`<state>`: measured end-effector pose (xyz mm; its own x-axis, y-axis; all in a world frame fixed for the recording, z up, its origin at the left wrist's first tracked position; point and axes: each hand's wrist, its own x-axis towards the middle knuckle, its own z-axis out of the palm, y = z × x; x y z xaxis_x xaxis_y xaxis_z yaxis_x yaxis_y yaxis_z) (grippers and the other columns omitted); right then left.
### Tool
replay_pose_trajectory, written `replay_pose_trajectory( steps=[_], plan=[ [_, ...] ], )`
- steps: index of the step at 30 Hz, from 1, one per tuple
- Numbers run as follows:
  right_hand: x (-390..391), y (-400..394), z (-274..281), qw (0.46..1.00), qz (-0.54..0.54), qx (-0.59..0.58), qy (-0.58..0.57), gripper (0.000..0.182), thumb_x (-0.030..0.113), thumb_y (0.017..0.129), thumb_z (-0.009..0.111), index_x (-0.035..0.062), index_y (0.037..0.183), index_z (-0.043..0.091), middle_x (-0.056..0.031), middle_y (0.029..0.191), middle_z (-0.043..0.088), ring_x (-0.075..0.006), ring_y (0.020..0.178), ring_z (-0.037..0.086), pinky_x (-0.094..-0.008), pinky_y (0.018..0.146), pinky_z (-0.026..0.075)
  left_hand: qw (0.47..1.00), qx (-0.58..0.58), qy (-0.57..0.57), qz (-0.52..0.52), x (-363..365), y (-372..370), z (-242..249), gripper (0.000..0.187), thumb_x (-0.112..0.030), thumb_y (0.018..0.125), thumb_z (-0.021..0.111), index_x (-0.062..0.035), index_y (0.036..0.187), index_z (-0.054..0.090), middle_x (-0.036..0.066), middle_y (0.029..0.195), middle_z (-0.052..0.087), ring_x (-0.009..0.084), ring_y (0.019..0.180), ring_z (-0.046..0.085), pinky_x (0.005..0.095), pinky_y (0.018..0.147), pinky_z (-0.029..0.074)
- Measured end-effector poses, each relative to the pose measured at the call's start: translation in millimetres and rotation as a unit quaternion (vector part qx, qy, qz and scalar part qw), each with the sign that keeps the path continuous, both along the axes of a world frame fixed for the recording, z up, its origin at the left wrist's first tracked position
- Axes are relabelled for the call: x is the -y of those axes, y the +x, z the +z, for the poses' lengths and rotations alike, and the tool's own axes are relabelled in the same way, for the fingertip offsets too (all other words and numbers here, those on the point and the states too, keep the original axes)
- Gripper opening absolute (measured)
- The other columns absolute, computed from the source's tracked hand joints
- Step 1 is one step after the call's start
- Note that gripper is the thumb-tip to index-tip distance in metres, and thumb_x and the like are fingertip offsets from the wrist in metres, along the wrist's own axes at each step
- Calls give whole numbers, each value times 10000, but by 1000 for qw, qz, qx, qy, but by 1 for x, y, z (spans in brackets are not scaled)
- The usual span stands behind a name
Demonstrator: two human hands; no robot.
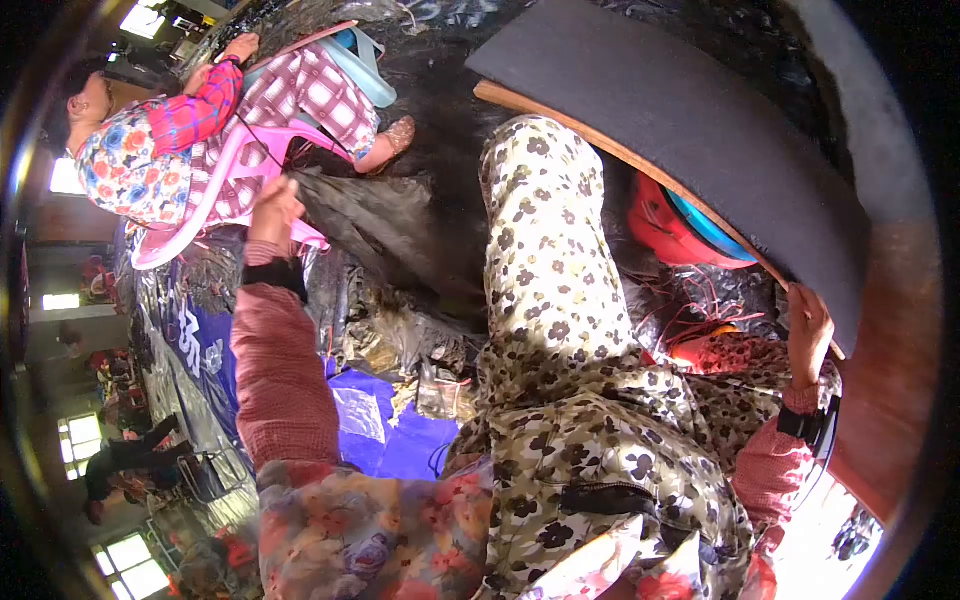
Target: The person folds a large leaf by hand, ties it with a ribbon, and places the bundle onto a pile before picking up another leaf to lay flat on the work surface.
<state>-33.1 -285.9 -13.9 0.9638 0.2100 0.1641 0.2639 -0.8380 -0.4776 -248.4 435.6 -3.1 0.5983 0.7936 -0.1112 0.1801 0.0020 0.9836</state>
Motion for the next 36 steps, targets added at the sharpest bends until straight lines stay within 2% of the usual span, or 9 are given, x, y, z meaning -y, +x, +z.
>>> replay_pose_trajectory(
  steps=[10,17,19,24,27,28,33,35,36],
  plan=[
    [24,-3,-42,996,4,23,87,212,159,917,603,-19,1027,639,-108,869,658,-133,793,594,-281,729,467,979,183,66,-57,-58,25,180,90,-114,920,588,-82,1004,602,18,826,650,137,594,583,290,517,490],
    [0,-7,-24,989,-7,24,145,211,170,913,615,-27,984,640,-79,798,639,-96,746,544,-263,704,452,958,226,152,-90,-87,59,299,153,-175,925,590,-86,1050,589,35,987,653,180,804,615,332,689,514],
    [-11,-5,-14,992,-8,16,127,212,170,910,617,-35,960,638,-71,754,618,-88,720,522,-258,671,444,951,246,179,49,-48,74,330,184,-173,924,589,-82,1084,591,34,993,654,187,838,622,343,727,514],
    [-66,20,28,976,91,25,198,200,155,899,620,-39,941,637,-84,771,632,-91,721,535,-259,660,446,937,292,187,38,7,107,387,207,-140,896,627,-76,1093,613,32,1027,654,171,901,603,317,779,470],
    [-157,17,97,947,181,-15,267,206,159,899,621,-34,959,660,-71,845,674,-105,793,599,-254,731,476,938,253,228,-59,41,126,383,231,-140,893,633,-66,1112,617,15,1032,645,135,920,586,296,812,465],
    [-191,15,113,929,219,-34,298,221,171,898,623,-32,973,667,-74,866,679,-109,819,611,-254,758,481,915,203,276,-214,31,123,377,227,-161,905,621,-67,1111,613,-2,978,633,91,843,561,265,741,473],
    [-352,19,142,781,388,-181,454,465,312,827,707,-4,1156,614,-112,939,687,-165,900,632,-288,818,487,916,107,240,-302,102,136,307,196,-137,915,603,-101,1108,599,-42,976,632,43,828,577,213,680,480],
    [-405,2,148,820,383,-52,423,513,325,803,729,17,1189,590,-128,914,678,-164,829,637,-303,764,501,917,121,178,-335,102,132,282,200,-158,900,626,-82,1085,621,-19,963,651,78,866,602,242,760,472],
    [-419,1,156,806,443,-115,377,438,259,845,695,9,1187,583,-86,923,667,-138,837,620,-283,757,495,906,113,181,-366,113,126,277,201,-147,904,617,-66,1088,617,-12,961,651,74,869,598,238,767,469]
  ],
)
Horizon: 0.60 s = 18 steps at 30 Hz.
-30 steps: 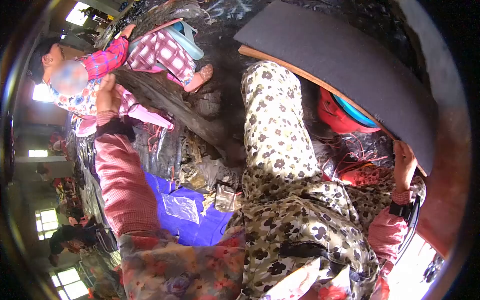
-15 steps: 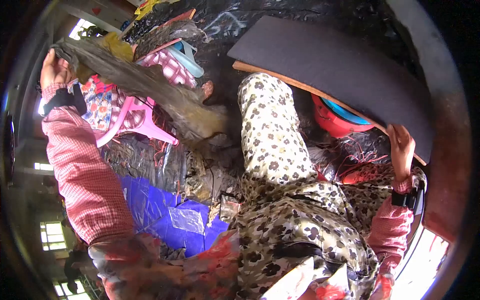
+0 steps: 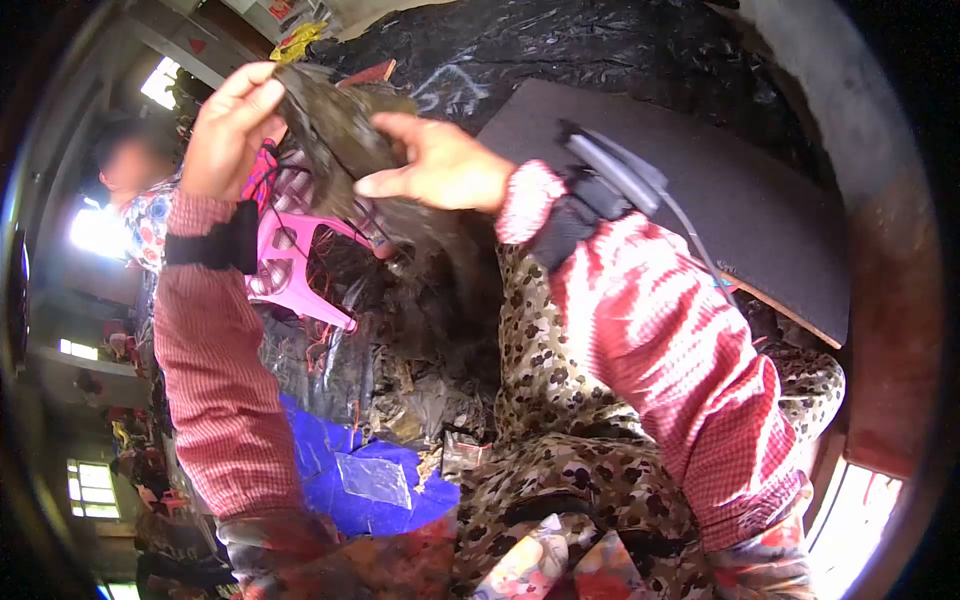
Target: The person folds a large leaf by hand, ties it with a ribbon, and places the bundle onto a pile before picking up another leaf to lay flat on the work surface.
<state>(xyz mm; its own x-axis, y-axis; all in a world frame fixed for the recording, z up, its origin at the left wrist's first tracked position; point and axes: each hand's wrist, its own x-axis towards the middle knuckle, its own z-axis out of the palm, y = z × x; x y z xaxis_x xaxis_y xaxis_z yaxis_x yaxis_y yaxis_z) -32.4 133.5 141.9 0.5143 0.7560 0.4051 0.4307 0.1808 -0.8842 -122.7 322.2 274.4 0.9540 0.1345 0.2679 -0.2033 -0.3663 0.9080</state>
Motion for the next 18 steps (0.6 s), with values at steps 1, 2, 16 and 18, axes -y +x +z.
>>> replay_pose_trajectory(
  steps=[1,2,16,18],
  plan=[
    [-14,2,2,995,85,-11,-55,364,192,887,661,1,1185,575,-44,931,657,-111,845,604,-263,751,488,999,-12,9,-30,7,-6,-6,202,-136,908,608,-50,1091,613,-5,959,651,71,871,594,234,774,465],
    [-29,1,-4,989,115,-68,-69,227,207,900,645,14,1018,644,-18,825,653,-88,746,592,-243,680,484,999,-6,13,-41,3,-8,-16,204,-110,912,587,-20,1095,607,15,975,650,70,880,586,228,796,455],
    [4,41,80,907,142,-288,271,276,98,972,451,-90,1153,539,-152,1035,592,-169,830,601,-258,744,543,948,-68,22,310,97,-84,-406,924,-214,723,799,17,1424,243,206,1325,448,324,1185,480,390,997,387],
    [13,48,105,912,126,-252,297,274,80,975,423,-83,1186,485,-137,1009,554,-185,832,570,-289,779,535,931,-87,144,324,109,-61,-422,805,-188,767,737,20,1400,286,208,1335,453,345,1204,471,383,990,398]
  ],
)
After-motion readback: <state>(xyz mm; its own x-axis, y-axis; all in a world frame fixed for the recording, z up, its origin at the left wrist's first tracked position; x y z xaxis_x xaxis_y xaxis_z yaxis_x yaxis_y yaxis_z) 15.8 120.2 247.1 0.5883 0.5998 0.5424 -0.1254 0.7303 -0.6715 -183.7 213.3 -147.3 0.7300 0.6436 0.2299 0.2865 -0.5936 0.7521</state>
